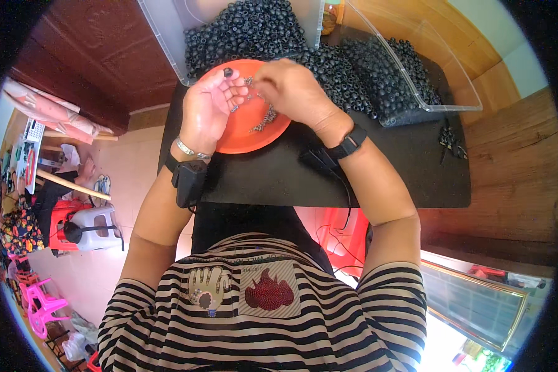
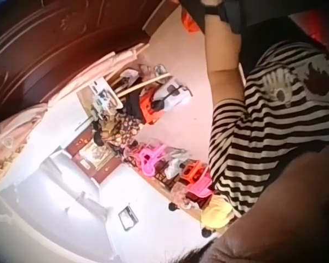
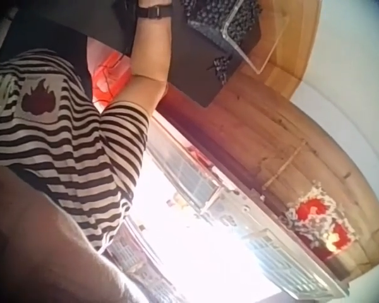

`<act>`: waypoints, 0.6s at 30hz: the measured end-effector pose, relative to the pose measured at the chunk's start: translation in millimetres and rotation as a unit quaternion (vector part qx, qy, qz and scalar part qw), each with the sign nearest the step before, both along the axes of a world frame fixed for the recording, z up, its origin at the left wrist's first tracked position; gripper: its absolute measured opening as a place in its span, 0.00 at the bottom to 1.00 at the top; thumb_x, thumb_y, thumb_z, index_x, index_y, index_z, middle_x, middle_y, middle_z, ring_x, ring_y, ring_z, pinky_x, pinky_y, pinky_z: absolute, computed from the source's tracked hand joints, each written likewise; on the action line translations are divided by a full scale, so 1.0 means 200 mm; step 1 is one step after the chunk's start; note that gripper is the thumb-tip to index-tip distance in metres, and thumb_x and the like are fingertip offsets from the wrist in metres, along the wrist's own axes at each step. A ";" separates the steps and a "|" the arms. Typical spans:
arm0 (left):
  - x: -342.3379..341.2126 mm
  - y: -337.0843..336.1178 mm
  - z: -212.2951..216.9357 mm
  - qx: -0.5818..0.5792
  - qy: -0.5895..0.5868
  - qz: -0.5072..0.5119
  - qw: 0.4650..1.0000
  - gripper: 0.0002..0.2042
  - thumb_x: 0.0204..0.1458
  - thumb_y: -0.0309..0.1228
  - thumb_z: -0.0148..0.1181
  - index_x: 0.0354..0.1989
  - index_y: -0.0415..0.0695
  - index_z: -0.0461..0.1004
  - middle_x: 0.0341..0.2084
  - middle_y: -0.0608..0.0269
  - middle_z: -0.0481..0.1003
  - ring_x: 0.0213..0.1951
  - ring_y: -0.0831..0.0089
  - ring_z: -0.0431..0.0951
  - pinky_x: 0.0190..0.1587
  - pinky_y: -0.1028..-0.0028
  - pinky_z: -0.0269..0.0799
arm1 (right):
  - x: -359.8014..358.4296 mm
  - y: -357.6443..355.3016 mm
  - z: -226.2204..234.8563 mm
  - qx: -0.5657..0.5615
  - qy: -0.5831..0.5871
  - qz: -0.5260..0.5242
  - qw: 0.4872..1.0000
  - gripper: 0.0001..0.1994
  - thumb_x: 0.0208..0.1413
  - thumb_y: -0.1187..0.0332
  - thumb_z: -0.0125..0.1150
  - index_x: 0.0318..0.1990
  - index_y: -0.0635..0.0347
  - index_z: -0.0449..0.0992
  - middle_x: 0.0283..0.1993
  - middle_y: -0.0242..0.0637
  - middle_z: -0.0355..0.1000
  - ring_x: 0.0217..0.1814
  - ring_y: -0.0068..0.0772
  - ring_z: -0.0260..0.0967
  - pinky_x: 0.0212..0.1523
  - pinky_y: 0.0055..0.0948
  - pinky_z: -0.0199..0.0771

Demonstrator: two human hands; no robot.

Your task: Assemble small plastic components by manually inserting metal clips into them.

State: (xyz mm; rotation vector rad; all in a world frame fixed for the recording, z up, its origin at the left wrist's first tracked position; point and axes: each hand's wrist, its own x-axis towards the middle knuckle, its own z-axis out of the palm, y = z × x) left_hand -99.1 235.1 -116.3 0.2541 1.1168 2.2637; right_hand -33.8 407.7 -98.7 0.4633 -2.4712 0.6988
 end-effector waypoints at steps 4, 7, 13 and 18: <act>0.02 0.02 -0.03 0.004 -0.010 -0.056 0.998 0.11 0.55 0.34 0.49 0.36 0.38 0.72 0.30 0.59 0.75 0.32 0.70 0.75 0.37 0.73 0.69 | 0.03 -0.05 0.04 -0.345 -0.095 0.008 0.934 0.04 0.55 0.73 0.59 0.38 0.62 0.75 0.31 0.28 0.73 0.34 0.18 0.68 0.40 0.20 0.70; 0.04 0.04 -0.03 -0.017 -0.010 -0.078 0.997 0.10 0.55 0.33 0.48 0.36 0.38 0.72 0.30 0.60 0.75 0.32 0.70 0.75 0.37 0.73 0.69 | 0.03 -0.06 0.04 -0.301 -0.079 0.002 0.950 0.04 0.56 0.74 0.58 0.37 0.63 0.75 0.34 0.27 0.72 0.38 0.17 0.68 0.42 0.20 0.70; 0.07 0.04 0.00 -0.022 -0.006 -0.093 0.995 0.10 0.56 0.31 0.46 0.37 0.39 0.72 0.29 0.61 0.74 0.31 0.71 0.75 0.36 0.73 0.69 | 0.03 -0.06 0.03 -0.214 -0.071 0.017 0.974 0.04 0.54 0.74 0.59 0.36 0.63 0.75 0.35 0.31 0.71 0.36 0.19 0.67 0.40 0.20 0.69; 0.07 0.04 0.00 -0.008 -0.011 -0.106 0.994 0.10 0.56 0.32 0.46 0.38 0.39 0.71 0.29 0.61 0.74 0.31 0.71 0.75 0.36 0.73 0.69 | 0.03 -0.07 0.02 -0.181 -0.025 0.012 0.983 0.03 0.53 0.75 0.60 0.35 0.63 0.75 0.35 0.32 0.71 0.37 0.22 0.68 0.39 0.21 0.70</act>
